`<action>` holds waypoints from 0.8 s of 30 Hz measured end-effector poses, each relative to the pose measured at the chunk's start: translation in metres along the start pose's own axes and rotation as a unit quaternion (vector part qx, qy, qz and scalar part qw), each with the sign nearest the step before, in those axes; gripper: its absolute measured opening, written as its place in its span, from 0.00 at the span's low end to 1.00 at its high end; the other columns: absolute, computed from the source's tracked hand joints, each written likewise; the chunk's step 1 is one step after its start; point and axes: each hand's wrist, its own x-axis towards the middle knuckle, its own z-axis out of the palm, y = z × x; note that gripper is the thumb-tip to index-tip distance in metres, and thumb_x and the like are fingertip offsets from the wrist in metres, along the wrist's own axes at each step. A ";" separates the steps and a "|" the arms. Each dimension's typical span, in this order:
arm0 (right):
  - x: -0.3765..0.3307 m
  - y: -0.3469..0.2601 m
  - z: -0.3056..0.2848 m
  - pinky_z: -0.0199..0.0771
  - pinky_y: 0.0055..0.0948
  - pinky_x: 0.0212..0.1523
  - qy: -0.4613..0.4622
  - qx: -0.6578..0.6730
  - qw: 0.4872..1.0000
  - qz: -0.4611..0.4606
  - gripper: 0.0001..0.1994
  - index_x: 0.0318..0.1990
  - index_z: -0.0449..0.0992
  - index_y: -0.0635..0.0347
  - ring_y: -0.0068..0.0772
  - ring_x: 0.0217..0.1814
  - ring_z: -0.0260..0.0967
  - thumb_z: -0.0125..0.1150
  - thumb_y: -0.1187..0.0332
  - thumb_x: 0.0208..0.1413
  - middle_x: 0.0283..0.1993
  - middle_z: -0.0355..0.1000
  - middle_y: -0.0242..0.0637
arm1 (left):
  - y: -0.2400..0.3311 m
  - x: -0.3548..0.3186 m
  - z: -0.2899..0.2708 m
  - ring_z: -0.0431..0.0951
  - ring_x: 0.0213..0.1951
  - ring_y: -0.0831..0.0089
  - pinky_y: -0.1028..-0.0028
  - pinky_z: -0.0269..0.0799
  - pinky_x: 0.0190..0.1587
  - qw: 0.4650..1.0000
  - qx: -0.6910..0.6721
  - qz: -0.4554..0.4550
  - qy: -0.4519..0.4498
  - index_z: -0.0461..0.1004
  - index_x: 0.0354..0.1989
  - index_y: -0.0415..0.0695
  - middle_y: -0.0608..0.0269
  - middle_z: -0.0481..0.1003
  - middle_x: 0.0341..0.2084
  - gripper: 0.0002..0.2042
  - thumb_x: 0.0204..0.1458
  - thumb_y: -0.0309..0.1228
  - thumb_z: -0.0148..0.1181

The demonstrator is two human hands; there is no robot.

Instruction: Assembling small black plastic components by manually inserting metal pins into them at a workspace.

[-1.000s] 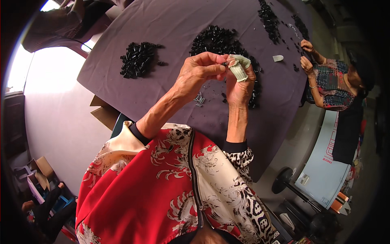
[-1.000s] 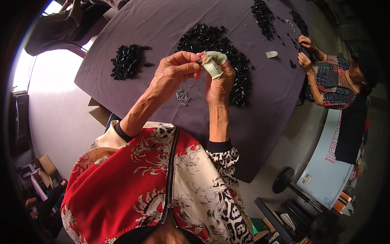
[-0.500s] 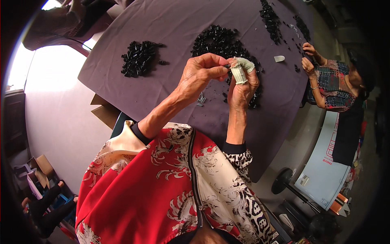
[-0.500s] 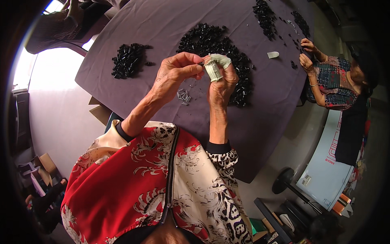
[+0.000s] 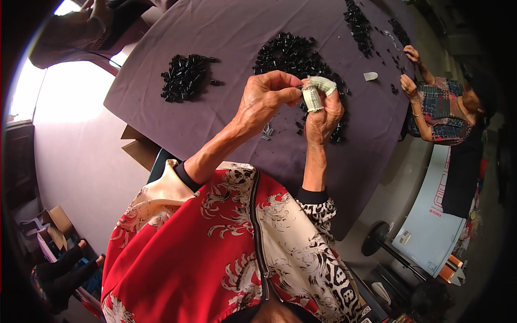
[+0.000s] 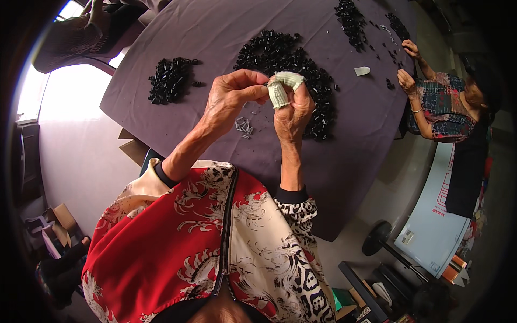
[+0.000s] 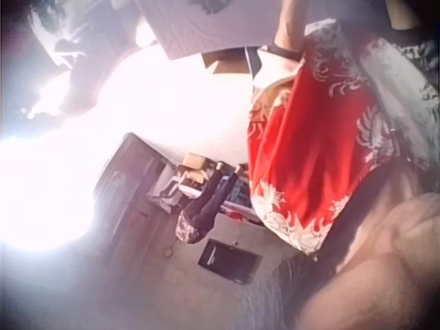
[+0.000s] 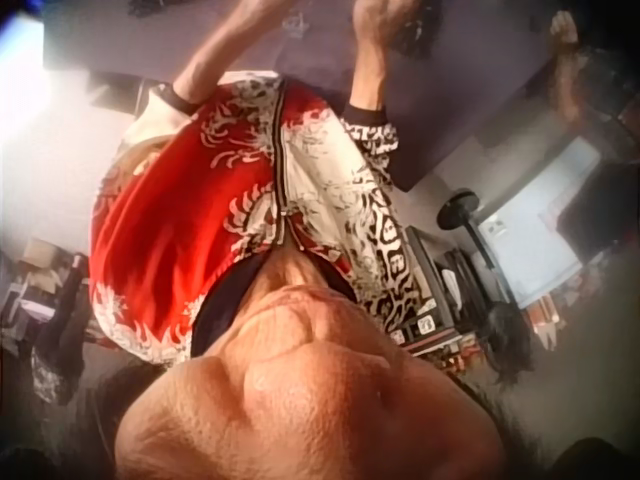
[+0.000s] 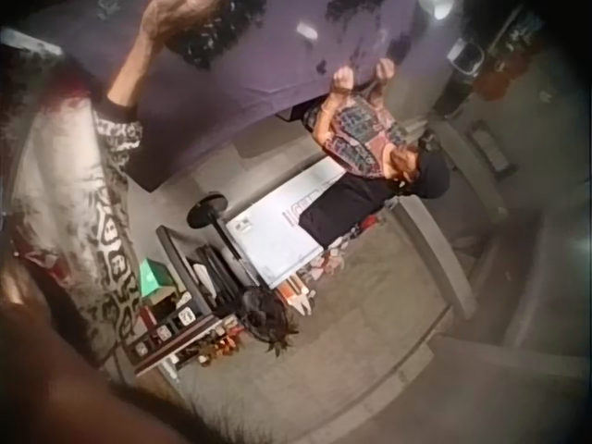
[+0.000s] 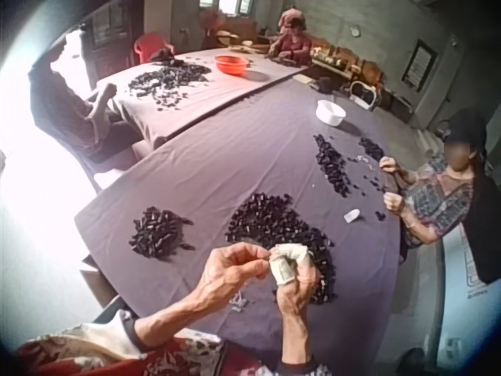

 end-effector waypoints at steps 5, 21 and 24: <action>0.010 0.000 -0.002 0.70 0.21 0.35 -0.032 -0.065 0.997 -0.010 0.06 0.36 0.73 0.65 0.19 0.34 0.70 0.57 0.72 0.52 0.32 0.75 0.33 | 0.001 0.006 -0.001 0.73 0.28 0.79 0.79 0.69 0.36 1.000 0.012 0.008 0.003 0.73 0.36 0.35 0.63 0.75 0.25 0.08 0.48 0.24 0.59; 0.013 0.057 -0.049 0.71 0.28 0.31 -0.074 -0.266 0.960 0.041 0.04 0.32 0.74 0.65 0.34 0.28 0.72 0.57 0.76 0.46 0.30 0.73 0.41 | 0.028 0.021 -0.022 0.76 0.29 0.78 0.78 0.73 0.35 0.991 -0.090 0.095 0.040 0.74 0.34 0.37 0.63 0.76 0.26 0.06 0.47 0.23 0.60; 0.012 0.067 -0.055 0.68 0.37 0.29 -0.103 -0.379 0.919 -0.045 0.02 0.27 0.71 0.65 0.47 0.27 0.68 0.55 0.77 0.44 0.27 0.69 0.45 | 0.028 0.018 -0.022 0.76 0.29 0.78 0.78 0.73 0.36 0.992 -0.079 0.087 0.039 0.74 0.34 0.38 0.63 0.76 0.26 0.06 0.47 0.24 0.60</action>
